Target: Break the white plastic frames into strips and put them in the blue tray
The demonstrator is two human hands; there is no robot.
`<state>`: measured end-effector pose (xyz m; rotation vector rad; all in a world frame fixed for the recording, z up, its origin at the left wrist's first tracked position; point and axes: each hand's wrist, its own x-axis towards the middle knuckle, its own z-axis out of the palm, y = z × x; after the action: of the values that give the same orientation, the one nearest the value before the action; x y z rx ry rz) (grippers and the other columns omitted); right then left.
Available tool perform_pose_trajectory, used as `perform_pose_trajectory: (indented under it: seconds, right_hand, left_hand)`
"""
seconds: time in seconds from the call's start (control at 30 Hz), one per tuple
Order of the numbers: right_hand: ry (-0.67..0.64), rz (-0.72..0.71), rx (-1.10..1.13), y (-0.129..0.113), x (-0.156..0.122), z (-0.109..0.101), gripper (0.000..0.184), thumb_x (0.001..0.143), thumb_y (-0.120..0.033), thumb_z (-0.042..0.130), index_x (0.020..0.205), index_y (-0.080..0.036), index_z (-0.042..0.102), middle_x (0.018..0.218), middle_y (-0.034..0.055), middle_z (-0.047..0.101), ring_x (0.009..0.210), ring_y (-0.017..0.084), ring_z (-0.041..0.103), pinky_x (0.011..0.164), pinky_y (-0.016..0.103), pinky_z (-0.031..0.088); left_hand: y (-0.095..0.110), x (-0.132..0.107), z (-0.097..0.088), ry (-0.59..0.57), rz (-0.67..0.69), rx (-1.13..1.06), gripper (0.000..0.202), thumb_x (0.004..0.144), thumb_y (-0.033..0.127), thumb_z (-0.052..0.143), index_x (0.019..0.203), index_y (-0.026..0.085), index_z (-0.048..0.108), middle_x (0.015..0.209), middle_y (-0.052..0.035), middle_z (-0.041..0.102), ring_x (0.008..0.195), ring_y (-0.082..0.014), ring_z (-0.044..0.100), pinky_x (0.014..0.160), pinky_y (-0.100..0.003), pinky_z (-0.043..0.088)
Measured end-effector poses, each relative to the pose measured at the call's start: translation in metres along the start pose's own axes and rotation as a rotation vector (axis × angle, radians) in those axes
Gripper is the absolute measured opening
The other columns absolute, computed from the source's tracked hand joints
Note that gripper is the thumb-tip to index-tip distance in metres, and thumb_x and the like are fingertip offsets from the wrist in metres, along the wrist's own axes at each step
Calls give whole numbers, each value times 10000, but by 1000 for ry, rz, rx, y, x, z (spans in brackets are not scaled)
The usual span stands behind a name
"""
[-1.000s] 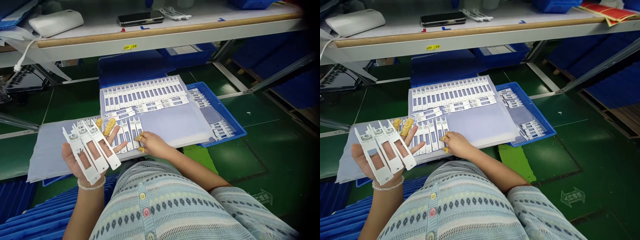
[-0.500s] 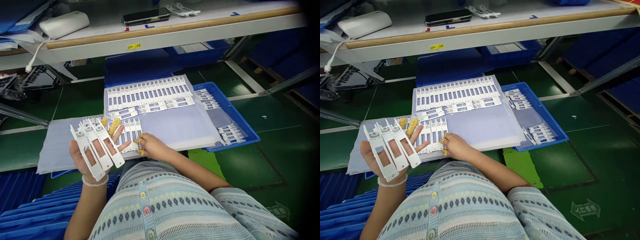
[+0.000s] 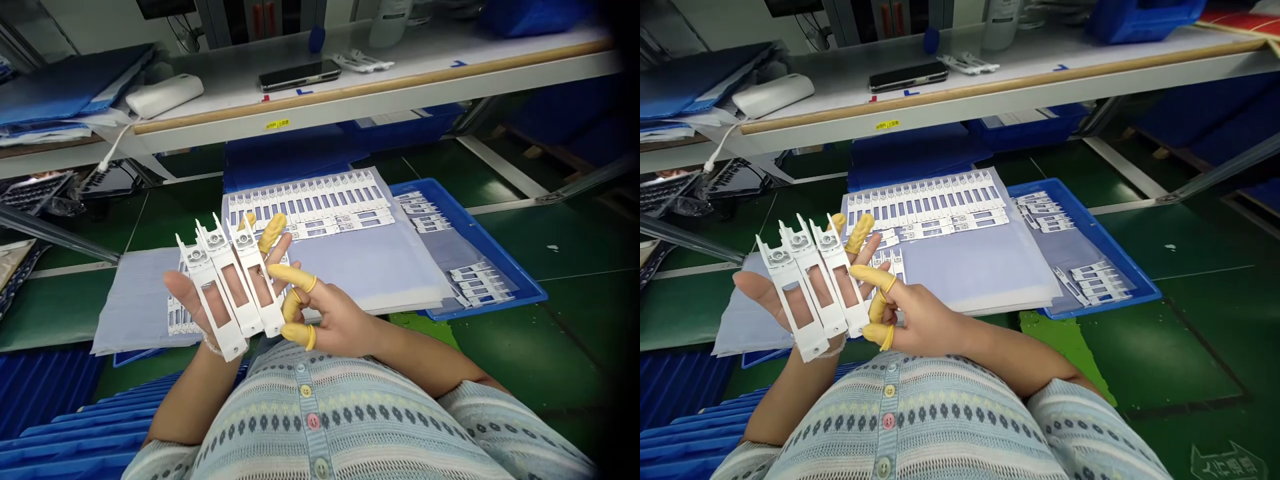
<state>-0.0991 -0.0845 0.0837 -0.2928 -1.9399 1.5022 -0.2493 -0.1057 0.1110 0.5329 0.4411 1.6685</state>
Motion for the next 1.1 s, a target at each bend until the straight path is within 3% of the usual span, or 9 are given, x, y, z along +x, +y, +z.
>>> perform_pose_trajectory:
  seconds: [0.2,0.33,0.53,0.73,0.93,1.1]
  right_hand:
    - [39,99,112,-6,0,-4,758,850,-277,646,1486,-246,235,739,-50,515,653,95,493,663,243,448]
    - [117,64,135,-6,-3,-5,673,860,-271,638,1453,-250,319,754,-43,524,656,88,500,671,236,453]
    - [164,-6,176,-1,-2,-5,659,858,-312,656,1440,-253,353,770,-35,551,678,94,523,678,240,477]
    - [129,-21,174,3,-3,-7,683,860,-327,663,1458,-273,336,785,-32,571,683,95,540,694,246,485]
    - [119,-58,71,9,-7,-7,697,883,-380,631,1481,-252,296,698,-55,527,628,86,506,651,225,472]
    - [127,-161,-185,10,-11,-13,693,869,-471,612,1466,-272,322,681,-61,536,540,69,468,536,177,448]
  left_hand:
    - [6,7,12,-38,-117,-56,834,721,861,208,1447,451,220,1557,88,240,1454,-368,-22,1133,-645,132]
    - [6,10,21,-62,-105,-55,827,756,822,139,1455,391,240,1546,43,278,1450,-381,83,1125,-620,188]
    - [4,9,25,-140,-141,47,873,730,766,406,1471,364,180,1538,-42,306,1435,-380,169,1102,-585,252]
    - [7,6,28,-176,-155,100,911,700,762,461,1469,355,192,1560,-61,264,1451,-378,68,1118,-616,143]
    - [-2,6,15,-217,-134,53,913,664,779,490,1445,359,276,1549,-34,293,1456,-361,51,1138,-582,144]
    - [-4,1,8,-195,-161,-11,860,670,743,546,1423,396,319,1526,-28,343,1453,-371,69,1114,-599,215]
